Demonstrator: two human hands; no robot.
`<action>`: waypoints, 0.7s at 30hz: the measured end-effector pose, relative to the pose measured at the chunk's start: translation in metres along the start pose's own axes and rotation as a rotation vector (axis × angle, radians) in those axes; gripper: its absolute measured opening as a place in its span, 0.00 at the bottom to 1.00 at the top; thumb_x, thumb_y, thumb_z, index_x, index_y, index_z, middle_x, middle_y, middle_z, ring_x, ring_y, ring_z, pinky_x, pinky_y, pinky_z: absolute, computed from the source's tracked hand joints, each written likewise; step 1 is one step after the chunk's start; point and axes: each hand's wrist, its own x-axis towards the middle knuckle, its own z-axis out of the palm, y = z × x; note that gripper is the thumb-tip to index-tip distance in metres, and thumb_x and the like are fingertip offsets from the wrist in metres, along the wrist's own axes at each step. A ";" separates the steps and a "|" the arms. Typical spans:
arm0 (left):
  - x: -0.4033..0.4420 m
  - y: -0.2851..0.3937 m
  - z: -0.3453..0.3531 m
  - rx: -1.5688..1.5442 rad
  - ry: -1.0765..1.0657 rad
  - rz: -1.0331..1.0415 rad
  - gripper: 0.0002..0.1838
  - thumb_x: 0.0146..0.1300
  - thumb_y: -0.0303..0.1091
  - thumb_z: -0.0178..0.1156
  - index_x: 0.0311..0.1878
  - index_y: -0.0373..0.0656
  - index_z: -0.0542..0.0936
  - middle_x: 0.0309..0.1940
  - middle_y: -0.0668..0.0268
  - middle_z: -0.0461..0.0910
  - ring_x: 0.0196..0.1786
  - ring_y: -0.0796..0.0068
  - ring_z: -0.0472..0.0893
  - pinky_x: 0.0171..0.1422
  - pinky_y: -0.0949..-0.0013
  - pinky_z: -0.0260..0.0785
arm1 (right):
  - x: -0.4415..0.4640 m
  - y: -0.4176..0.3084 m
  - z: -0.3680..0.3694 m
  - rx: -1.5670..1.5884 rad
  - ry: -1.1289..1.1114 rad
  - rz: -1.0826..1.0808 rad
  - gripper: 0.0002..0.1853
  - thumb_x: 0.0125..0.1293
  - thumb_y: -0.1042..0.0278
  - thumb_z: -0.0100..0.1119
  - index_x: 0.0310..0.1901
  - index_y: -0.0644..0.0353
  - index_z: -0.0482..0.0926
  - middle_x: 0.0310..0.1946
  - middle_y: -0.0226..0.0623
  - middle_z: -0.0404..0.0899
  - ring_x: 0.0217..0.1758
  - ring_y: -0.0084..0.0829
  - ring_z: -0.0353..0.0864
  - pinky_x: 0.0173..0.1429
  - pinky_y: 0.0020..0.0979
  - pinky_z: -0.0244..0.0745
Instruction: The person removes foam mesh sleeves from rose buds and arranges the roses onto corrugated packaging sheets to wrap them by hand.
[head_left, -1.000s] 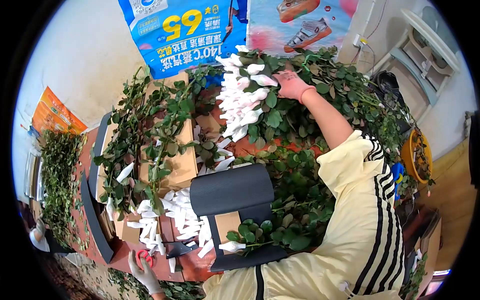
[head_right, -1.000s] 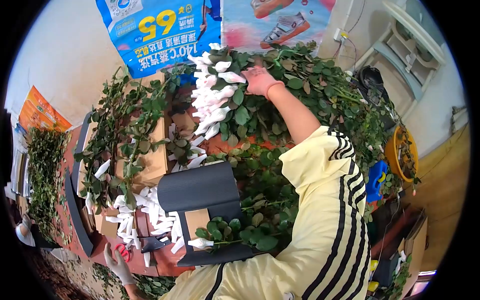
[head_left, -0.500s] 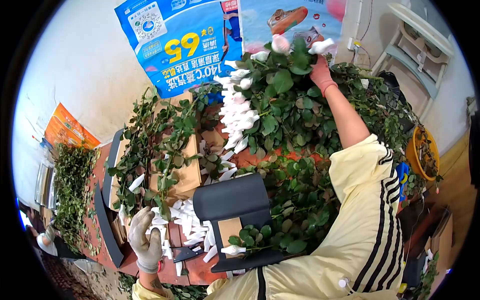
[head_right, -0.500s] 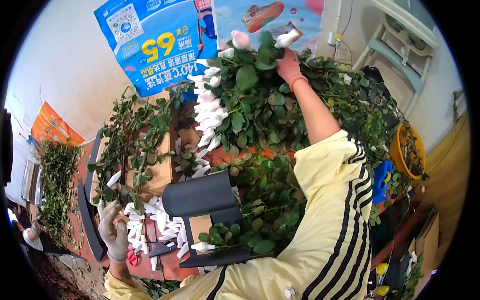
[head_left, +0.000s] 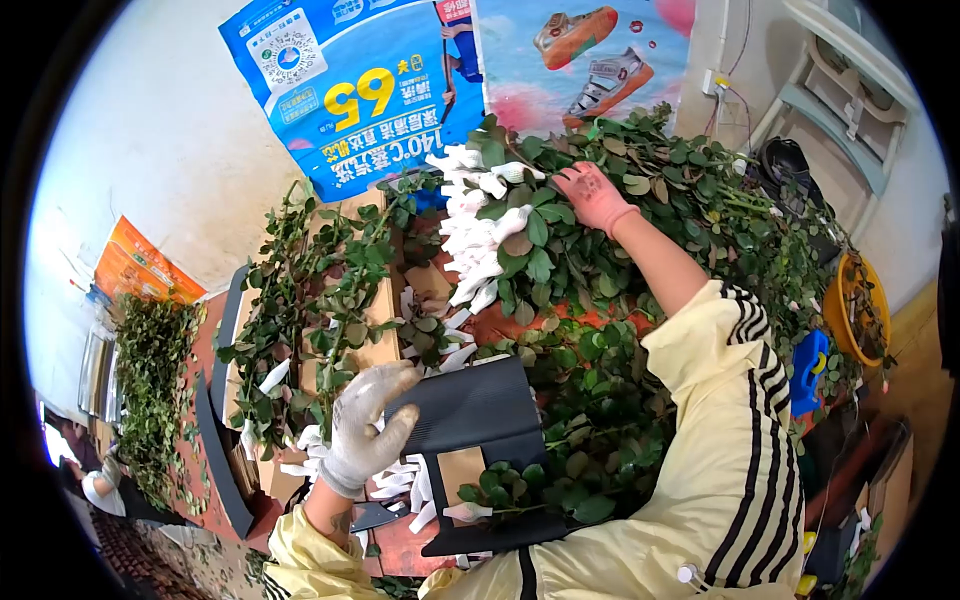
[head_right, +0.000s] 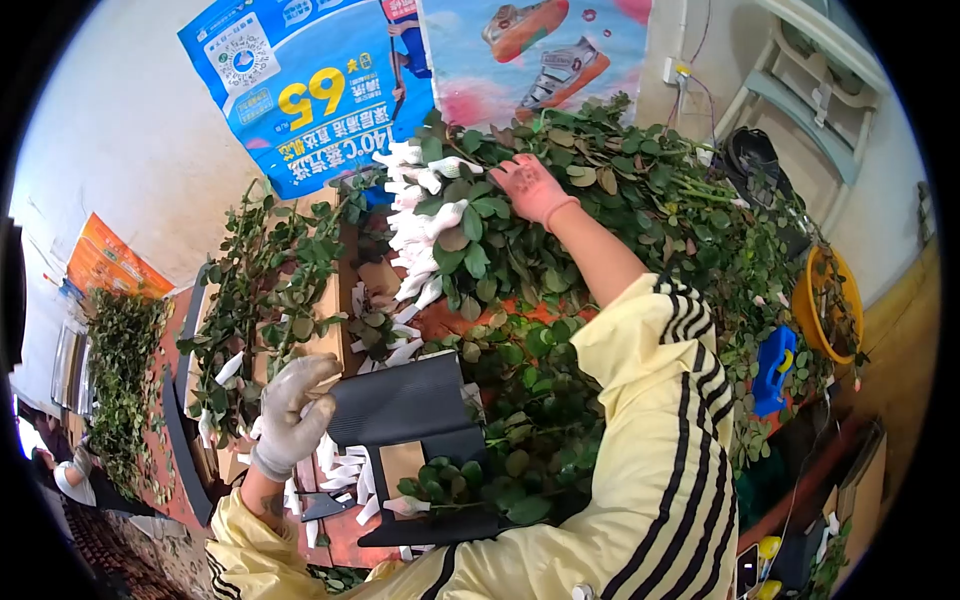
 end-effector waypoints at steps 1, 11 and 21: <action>0.006 0.002 0.002 -0.016 -0.010 -0.021 0.20 0.47 0.26 0.62 0.47 0.36 0.78 0.46 0.52 0.78 0.51 0.52 0.77 0.58 0.57 0.67 | 0.007 0.003 0.006 -0.028 -0.008 -0.012 0.30 0.52 0.65 0.59 0.59 0.56 0.66 0.55 0.40 0.70 0.63 0.38 0.65 0.67 0.37 0.57; 0.061 0.011 -0.016 -0.215 -0.044 -0.173 0.21 0.58 0.31 0.59 0.54 0.33 0.73 0.48 0.57 0.77 0.54 0.67 0.76 0.59 0.66 0.66 | -0.034 0.151 -0.079 0.346 1.004 0.496 0.14 0.56 0.63 0.59 0.43 0.58 0.79 0.39 0.40 0.81 0.43 0.45 0.79 0.47 0.39 0.74; 0.158 0.017 0.058 -0.145 0.085 0.056 0.15 0.66 0.27 0.52 0.53 0.31 0.73 0.41 0.61 0.80 0.40 0.74 0.80 0.46 0.72 0.73 | -0.025 -0.002 -0.007 -0.050 0.051 -0.047 0.23 0.55 0.62 0.53 0.55 0.53 0.72 0.59 0.38 0.68 0.62 0.40 0.66 0.66 0.39 0.59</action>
